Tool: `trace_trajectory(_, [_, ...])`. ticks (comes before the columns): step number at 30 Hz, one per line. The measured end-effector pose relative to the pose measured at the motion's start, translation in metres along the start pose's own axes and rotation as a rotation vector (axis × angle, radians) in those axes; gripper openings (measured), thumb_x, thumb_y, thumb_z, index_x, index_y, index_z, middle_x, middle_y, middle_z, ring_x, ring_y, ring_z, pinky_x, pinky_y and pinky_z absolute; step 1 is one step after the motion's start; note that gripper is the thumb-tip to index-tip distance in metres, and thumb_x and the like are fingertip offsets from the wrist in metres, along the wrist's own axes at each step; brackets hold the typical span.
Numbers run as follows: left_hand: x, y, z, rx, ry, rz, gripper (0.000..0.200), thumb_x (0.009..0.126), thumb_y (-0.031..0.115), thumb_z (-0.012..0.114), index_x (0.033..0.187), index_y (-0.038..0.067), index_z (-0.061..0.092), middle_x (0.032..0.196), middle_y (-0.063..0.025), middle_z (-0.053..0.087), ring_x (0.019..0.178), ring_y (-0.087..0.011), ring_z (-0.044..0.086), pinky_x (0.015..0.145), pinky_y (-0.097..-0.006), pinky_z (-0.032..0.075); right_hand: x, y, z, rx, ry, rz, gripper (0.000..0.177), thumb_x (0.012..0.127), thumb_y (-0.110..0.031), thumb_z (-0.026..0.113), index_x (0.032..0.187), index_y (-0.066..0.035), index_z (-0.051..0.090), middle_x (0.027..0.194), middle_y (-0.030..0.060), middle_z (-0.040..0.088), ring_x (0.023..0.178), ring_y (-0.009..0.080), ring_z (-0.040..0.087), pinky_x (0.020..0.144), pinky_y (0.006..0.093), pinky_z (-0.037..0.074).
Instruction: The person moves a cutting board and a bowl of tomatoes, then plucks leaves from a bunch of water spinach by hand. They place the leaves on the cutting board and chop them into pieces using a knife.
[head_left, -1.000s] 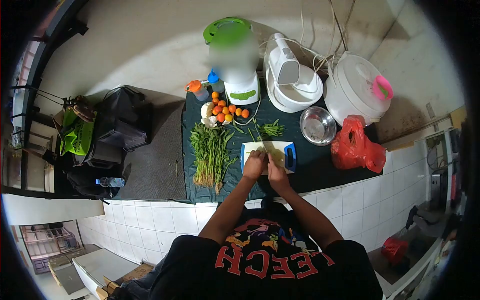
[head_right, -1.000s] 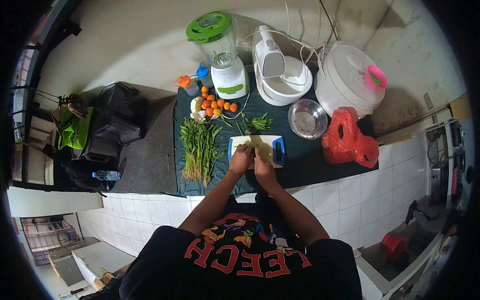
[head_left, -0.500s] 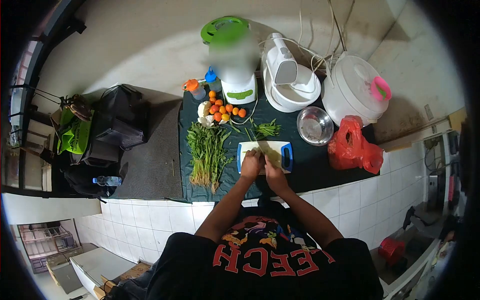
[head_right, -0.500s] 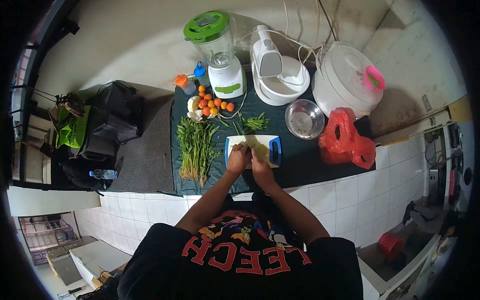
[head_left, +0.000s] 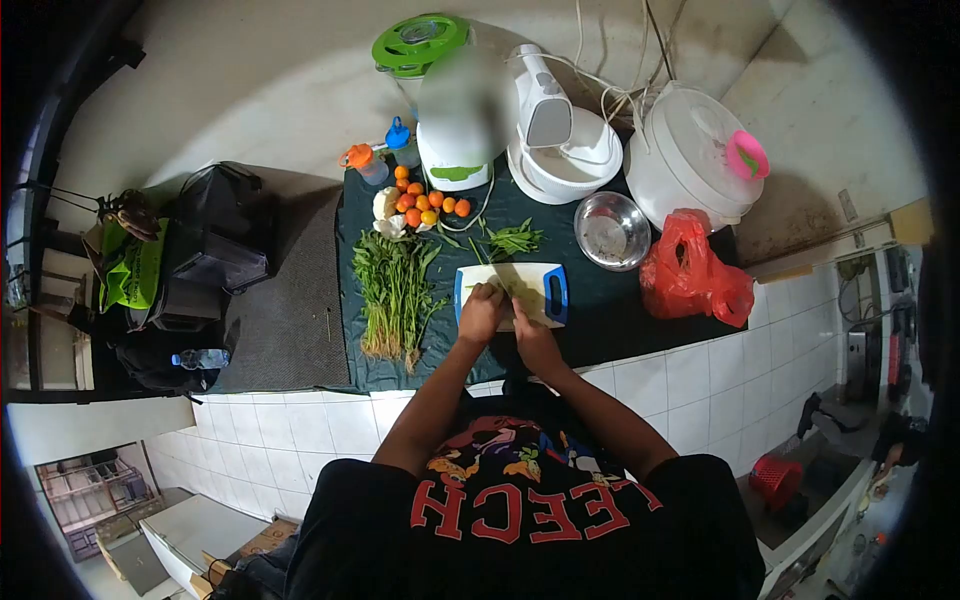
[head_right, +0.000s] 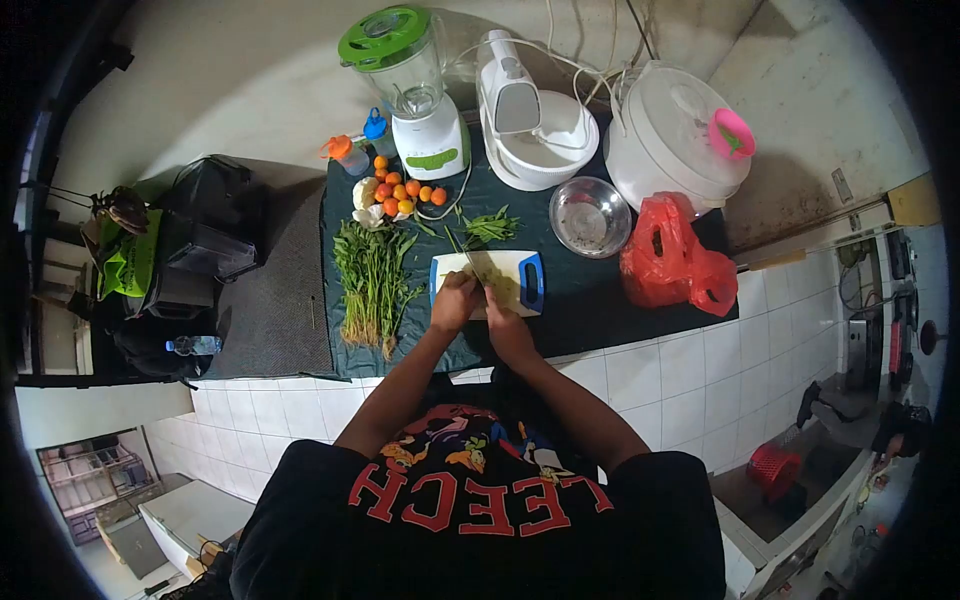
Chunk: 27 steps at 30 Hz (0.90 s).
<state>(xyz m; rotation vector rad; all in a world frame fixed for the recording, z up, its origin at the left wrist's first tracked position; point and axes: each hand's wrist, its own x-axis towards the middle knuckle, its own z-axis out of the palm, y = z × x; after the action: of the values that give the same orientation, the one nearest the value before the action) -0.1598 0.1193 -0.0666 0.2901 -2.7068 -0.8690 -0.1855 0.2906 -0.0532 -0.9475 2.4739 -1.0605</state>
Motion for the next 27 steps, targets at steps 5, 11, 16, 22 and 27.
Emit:
trace_trajectory(5, [-0.005, -0.007, 0.010, 0.013, 0.022, -0.015, 0.015, 0.083, 0.015, 0.068, 0.093, 0.006, 0.072, 0.098, -0.0140, 0.069, 0.098, -0.0361, 0.063, 0.086, -0.0461, 0.055, 0.011, -0.005, -0.008, 0.071, 0.070, -0.063, 0.050, 0.103, -0.012, 0.051, 0.151, -0.002, 0.044, 0.096, 0.0316, 0.067, 0.080, 0.0486, 0.067, 0.074, 0.0552, 0.054])
trace_trajectory(11, [0.002, 0.010, 0.002, 0.125, 0.033, -0.190, 0.017, 0.082, 0.018, 0.069, 0.094, 0.006, 0.073, 0.094, -0.0128, 0.070, 0.097, -0.0358, 0.063, 0.083, -0.0461, 0.056, -0.013, 0.003, -0.011, 0.068, 0.137, -0.183, 0.051, 0.102, -0.011, 0.052, 0.151, 0.001, 0.043, 0.088, 0.0311, 0.067, 0.076, 0.0474, 0.067, 0.072, 0.0532, 0.054])
trace_trajectory(16, [0.003, 0.008, 0.002, 0.117, 0.027, -0.201, 0.017, 0.082, 0.020, 0.070, 0.092, 0.006, 0.073, 0.094, -0.0129, 0.070, 0.096, -0.0364, 0.063, 0.082, -0.0462, 0.056, -0.012, 0.008, -0.005, 0.006, 0.020, -0.106, 0.052, 0.102, -0.011, 0.052, 0.152, 0.001, 0.041, 0.083, 0.0301, 0.065, 0.074, 0.0460, 0.067, 0.071, 0.0527, 0.054])
trace_trajectory(22, [0.004, 0.011, 0.001, 0.093, 0.035, -0.231, 0.017, 0.083, 0.019, 0.070, 0.093, 0.006, 0.073, 0.097, -0.0133, 0.071, 0.095, -0.0368, 0.063, 0.082, -0.0465, 0.055, 0.015, -0.001, -0.009, 0.091, 0.099, -0.147, 0.053, 0.103, -0.014, 0.049, 0.153, 0.001, 0.038, 0.086, 0.0338, 0.066, 0.075, 0.0498, 0.066, 0.070, 0.0561, 0.052])
trace_trajectory(27, [0.003, 0.010, 0.001, 0.105, 0.017, -0.232, 0.019, 0.082, 0.018, 0.070, 0.096, 0.006, 0.074, 0.099, -0.0139, 0.072, 0.095, -0.0371, 0.063, 0.085, -0.0466, 0.055, -0.001, -0.001, -0.013, 0.168, 0.014, -0.079, 0.054, 0.103, -0.015, 0.048, 0.155, -0.003, 0.037, 0.084, 0.0335, 0.066, 0.077, 0.0507, 0.066, 0.073, 0.0567, 0.052])
